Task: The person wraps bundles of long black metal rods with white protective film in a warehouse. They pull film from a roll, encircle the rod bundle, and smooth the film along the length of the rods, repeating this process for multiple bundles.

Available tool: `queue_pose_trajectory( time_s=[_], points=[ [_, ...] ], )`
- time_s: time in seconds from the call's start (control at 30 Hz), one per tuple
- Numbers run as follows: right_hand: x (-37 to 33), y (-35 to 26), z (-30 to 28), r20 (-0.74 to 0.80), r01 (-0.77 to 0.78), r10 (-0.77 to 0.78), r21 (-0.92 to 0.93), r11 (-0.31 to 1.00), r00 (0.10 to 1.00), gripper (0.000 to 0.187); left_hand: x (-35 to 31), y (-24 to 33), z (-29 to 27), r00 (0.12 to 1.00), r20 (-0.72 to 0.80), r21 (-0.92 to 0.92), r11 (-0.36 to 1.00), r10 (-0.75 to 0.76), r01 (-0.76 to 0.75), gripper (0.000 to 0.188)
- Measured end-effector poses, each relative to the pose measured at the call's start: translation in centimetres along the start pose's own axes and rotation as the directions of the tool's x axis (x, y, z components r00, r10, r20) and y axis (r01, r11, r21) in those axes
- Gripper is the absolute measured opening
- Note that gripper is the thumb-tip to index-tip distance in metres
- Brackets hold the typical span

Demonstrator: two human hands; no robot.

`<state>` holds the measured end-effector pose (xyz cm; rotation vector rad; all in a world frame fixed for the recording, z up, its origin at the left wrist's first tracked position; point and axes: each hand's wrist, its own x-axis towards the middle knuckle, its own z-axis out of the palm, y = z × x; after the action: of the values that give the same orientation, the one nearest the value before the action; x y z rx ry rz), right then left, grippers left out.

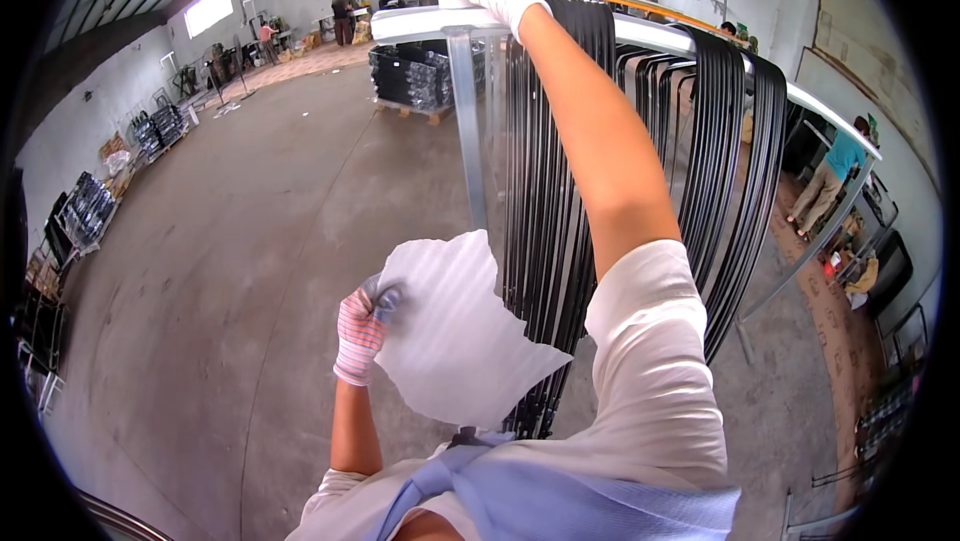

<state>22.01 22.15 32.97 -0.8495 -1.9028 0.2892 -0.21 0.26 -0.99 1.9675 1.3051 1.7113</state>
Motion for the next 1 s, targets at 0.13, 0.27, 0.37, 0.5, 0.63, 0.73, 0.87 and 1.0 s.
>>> queue_pose_trajectory(
  time_s=[0.13, 0.27, 0.37, 0.5, 0.63, 0.73, 0.87, 1.0],
  points=[
    [-0.4, 0.5, 0.8, 0.007, 0.022, -0.022, -0.089, 0.996, 1.000, 0.055, -0.1, 0.9, 0.3, 1.000, -0.005, -0.005, 1.000, 0.011, -0.011, 0.038],
    [0.1, 1.1, 0.9, 0.030, 0.094, -0.089, -0.325, 0.941, 0.996, 0.046, -0.8, 1.8, -0.4, 0.999, 0.038, 0.189, 0.982, 0.022, -0.029, 0.038],
    [0.3, 1.3, 0.4, 0.070, 0.214, -0.220, -0.631, 0.745, 0.973, 0.041, -1.1, 0.8, -0.8, 0.996, 0.081, 0.148, 0.988, 0.025, -0.036, 0.025],
    [-0.4, 5.4, -4.7, -0.029, 0.110, -0.454, -0.955, 0.276, 0.891, 0.036, -0.8, 1.7, 1.4, 0.980, 0.155, 0.003, 0.992, 0.123, -0.125, 0.043],
    [-15.5, -9.0, -0.2, -0.100, -0.249, 0.230, -0.278, 0.928, 0.968, 0.065, -1.2, 4.0, -0.9, 0.959, 0.271, 0.224, 0.963, 0.085, -0.149, 0.045],
    [-27.2, -6.6, 3.6, 0.227, 0.140, -0.142, 0.025, 0.990, 0.964, 0.066, -2.7, 2.7, 0.9, 0.963, 0.267, 0.073, 0.995, 0.043, -0.065, 0.042],
    [-39.7, -0.8, 1.7, 0.292, -0.081, 0.138, -0.199, 0.977, 0.946, 0.082, -4.2, 4.6, 3.2, 0.908, 0.413, -0.066, 0.992, -0.069, 0.105, 0.041],
    [-49.5, 0.1, 5.1, 0.483, -0.714, 0.527, 0.514, 0.475, 0.699, 0.067, -8.0, 4.4, 3.7, 0.753, 0.636, -0.206, 0.902, -0.171, 0.379, 0.037]
  ],
)
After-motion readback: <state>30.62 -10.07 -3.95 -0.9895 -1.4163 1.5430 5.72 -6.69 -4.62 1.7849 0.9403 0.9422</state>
